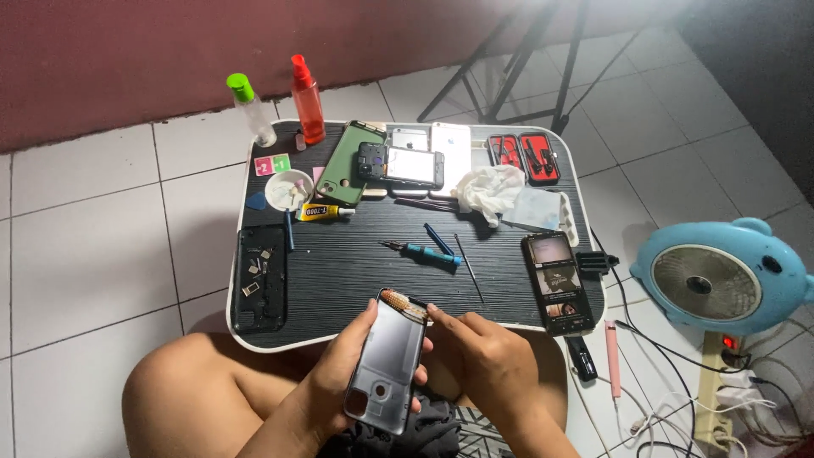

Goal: The person is disassembling a mobile phone and cleaning its back cover and internal parts using a screwdriver, a small brush, and a cloth.

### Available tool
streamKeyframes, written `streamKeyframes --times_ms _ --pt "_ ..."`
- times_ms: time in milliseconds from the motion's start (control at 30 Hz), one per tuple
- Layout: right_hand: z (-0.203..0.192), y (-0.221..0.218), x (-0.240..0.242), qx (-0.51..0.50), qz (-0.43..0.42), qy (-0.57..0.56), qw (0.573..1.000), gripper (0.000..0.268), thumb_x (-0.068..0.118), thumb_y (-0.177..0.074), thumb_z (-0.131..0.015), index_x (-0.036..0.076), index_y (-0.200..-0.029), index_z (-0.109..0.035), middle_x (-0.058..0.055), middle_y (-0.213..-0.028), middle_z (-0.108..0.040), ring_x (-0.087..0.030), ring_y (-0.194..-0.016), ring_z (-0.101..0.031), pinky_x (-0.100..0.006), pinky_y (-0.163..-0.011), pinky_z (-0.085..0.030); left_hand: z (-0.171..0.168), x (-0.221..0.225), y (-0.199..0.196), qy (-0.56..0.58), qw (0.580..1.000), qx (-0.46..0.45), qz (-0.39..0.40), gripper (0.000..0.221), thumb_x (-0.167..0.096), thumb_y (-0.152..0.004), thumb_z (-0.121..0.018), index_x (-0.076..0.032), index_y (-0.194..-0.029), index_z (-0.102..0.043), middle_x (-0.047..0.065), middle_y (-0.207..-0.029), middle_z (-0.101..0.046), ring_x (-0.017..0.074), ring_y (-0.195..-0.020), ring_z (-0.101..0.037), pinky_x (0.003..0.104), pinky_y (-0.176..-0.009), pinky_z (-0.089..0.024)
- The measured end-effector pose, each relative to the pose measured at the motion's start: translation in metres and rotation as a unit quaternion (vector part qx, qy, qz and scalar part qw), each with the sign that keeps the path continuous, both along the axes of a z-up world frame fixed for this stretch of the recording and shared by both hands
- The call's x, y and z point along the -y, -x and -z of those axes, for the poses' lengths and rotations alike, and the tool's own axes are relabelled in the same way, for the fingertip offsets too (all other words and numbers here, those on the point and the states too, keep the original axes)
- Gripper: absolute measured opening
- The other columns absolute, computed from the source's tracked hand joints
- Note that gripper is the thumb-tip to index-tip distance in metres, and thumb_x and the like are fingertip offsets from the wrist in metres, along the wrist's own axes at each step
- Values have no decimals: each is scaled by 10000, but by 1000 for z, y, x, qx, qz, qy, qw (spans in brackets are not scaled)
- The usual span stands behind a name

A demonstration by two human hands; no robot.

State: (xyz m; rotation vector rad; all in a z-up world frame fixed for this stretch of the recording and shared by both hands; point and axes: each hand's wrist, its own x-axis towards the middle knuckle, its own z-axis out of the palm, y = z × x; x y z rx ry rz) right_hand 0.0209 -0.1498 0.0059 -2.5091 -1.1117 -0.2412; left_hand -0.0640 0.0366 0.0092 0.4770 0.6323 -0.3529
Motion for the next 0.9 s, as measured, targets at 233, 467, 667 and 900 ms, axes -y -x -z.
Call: streamKeyframes --times_ms 233,467,667,900 --pt "-9 -3 8 -47 1 -1 999 481 135 -710 -814 276 -1168 -771 62 -674 -667 -116 -460 -551 -307 -444 -454 6 -8 5 3 1000 19 -24 667 -547 -1019 -286 -72 -1439 -492 217 -1083 -647 262 -754 -654 406 -518 -601" --pt "-3 -8 12 -41 -7 -24 999 448 190 -723 -832 266 -1161 -774 68 -716 -704 -112 -478 -580 -291 -436 -451 13 -10 3 41 999 13 -14 683 -558 -1026 -269 -85 -1469 -486 234 -1124 -636 276 -752 -658 422 -508 -604" --pt "2 -5 1 -25 10 -16 1000 580 94 -661 -793 293 -1205 -765 62 -652 -602 -128 -461 -510 -324 -432 -423 13 -3 -4 41 999 13 9 729 -550 -1043 -245 11 -1438 -493 241 -1101 -635 276 -728 -654 425 -489 -593" --pt "17 -8 1 -67 -2 -34 997 665 56 -644 -779 298 -1261 -733 77 -723 -686 -102 -497 -578 -291 -446 -465 76 -4 -7 127 989 68 35 787 -635 -1025 -210 -25 -1461 -450 264 -1175 -583 362 -807 -654 560 -605 -604"
